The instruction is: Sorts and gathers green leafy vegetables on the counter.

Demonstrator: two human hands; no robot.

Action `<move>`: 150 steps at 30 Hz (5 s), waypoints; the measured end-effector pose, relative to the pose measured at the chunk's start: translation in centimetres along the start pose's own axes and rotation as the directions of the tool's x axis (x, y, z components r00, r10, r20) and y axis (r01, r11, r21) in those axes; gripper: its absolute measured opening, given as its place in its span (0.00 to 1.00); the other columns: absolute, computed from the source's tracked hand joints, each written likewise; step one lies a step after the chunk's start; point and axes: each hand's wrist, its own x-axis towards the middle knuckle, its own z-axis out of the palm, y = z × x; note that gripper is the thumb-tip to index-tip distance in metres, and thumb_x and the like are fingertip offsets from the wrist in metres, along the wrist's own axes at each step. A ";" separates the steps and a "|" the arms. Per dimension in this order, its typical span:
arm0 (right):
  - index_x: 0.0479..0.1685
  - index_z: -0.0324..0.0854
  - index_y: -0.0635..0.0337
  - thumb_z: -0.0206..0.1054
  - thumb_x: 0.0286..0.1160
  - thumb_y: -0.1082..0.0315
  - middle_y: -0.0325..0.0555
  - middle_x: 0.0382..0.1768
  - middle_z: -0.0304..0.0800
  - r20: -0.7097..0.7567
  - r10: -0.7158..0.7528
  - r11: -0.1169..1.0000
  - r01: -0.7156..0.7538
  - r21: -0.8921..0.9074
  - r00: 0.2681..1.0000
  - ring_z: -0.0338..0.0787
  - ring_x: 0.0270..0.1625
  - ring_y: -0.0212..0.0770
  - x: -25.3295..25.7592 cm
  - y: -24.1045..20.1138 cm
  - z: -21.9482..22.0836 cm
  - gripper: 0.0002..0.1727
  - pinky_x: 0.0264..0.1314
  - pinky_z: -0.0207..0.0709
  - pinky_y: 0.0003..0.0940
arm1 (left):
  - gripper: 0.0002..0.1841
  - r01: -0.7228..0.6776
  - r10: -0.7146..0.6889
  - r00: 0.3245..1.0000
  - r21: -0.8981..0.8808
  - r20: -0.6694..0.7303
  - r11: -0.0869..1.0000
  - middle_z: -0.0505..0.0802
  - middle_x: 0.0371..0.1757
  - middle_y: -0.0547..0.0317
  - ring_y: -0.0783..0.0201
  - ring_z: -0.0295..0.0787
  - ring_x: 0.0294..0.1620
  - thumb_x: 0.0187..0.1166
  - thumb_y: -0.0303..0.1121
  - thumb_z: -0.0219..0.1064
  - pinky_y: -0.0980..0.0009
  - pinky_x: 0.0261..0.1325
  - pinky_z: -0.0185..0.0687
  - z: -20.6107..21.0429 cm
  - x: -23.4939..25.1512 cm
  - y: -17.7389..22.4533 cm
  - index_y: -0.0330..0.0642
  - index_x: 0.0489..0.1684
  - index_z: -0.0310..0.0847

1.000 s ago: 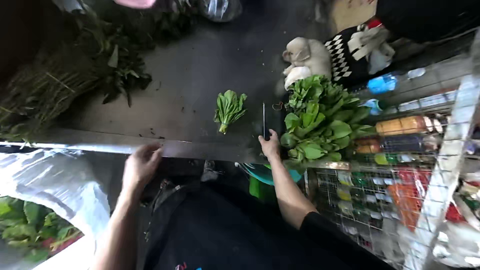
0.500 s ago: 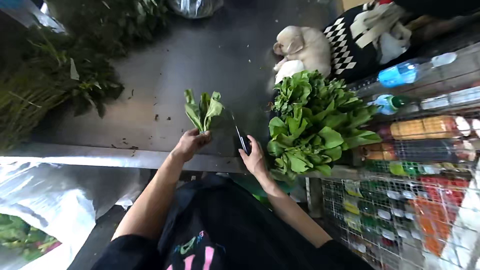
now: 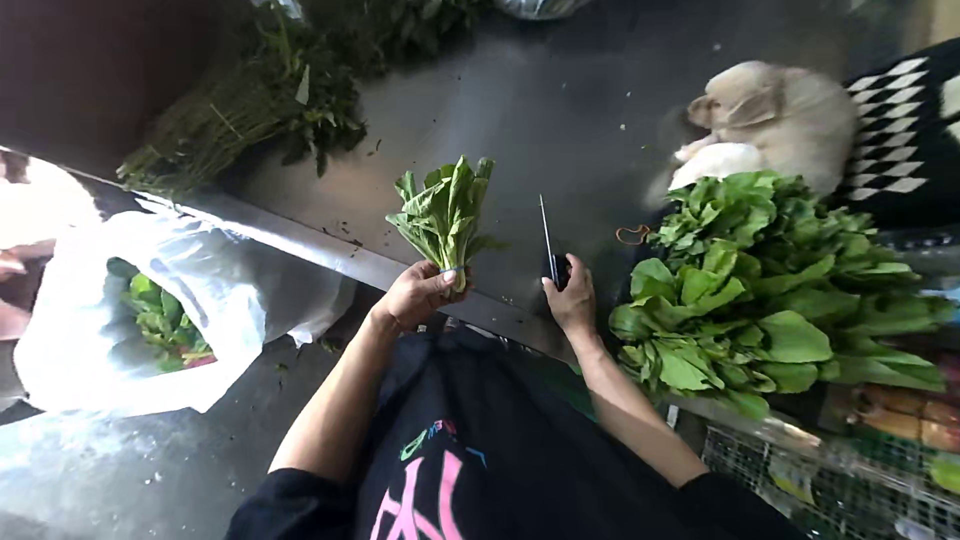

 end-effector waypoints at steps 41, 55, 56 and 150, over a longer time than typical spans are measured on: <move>0.49 0.88 0.64 0.68 0.76 0.65 0.53 0.44 0.92 0.321 -0.275 0.960 0.243 0.138 0.906 0.93 0.50 0.47 -14.6 -28.2 11.4 0.12 0.58 0.87 0.48 | 0.19 0.080 -0.110 0.966 -0.135 -0.233 0.988 0.93 0.49 0.46 0.54 0.92 0.48 0.88 0.37 0.62 0.55 0.54 0.91 -15.7 -5.1 7.9 0.36 0.70 0.72; 0.73 0.76 0.60 0.75 0.77 0.54 0.54 0.61 0.90 0.391 0.092 0.836 -0.285 0.469 0.916 0.94 0.57 0.47 -10.7 -30.2 9.6 0.30 0.59 0.90 0.50 | 0.21 0.143 -0.131 0.986 0.111 -0.102 0.984 0.93 0.53 0.50 0.59 0.93 0.52 0.75 0.24 0.73 0.59 0.58 0.91 -16.0 -5.5 7.9 0.35 0.67 0.76; 0.69 0.78 0.62 0.73 0.79 0.56 0.54 0.58 0.91 0.383 0.088 0.818 -0.286 0.499 0.920 0.94 0.55 0.46 -10.7 -30.3 10.1 0.25 0.58 0.91 0.49 | 0.18 0.153 -0.148 0.987 0.066 -0.067 0.986 0.93 0.52 0.50 0.59 0.93 0.51 0.79 0.23 0.68 0.59 0.58 0.90 -16.2 -5.8 8.2 0.35 0.67 0.76; 0.78 0.67 0.57 0.77 0.67 0.73 0.54 0.64 0.84 0.278 0.163 0.633 -0.317 0.707 0.947 0.89 0.60 0.47 -12.4 -32.7 14.2 0.36 0.60 0.87 0.47 | 0.24 0.031 -0.060 0.951 -0.100 -0.302 0.995 0.93 0.50 0.46 0.54 0.94 0.44 0.75 0.24 0.72 0.55 0.49 0.93 -20.2 -6.3 6.9 0.35 0.69 0.72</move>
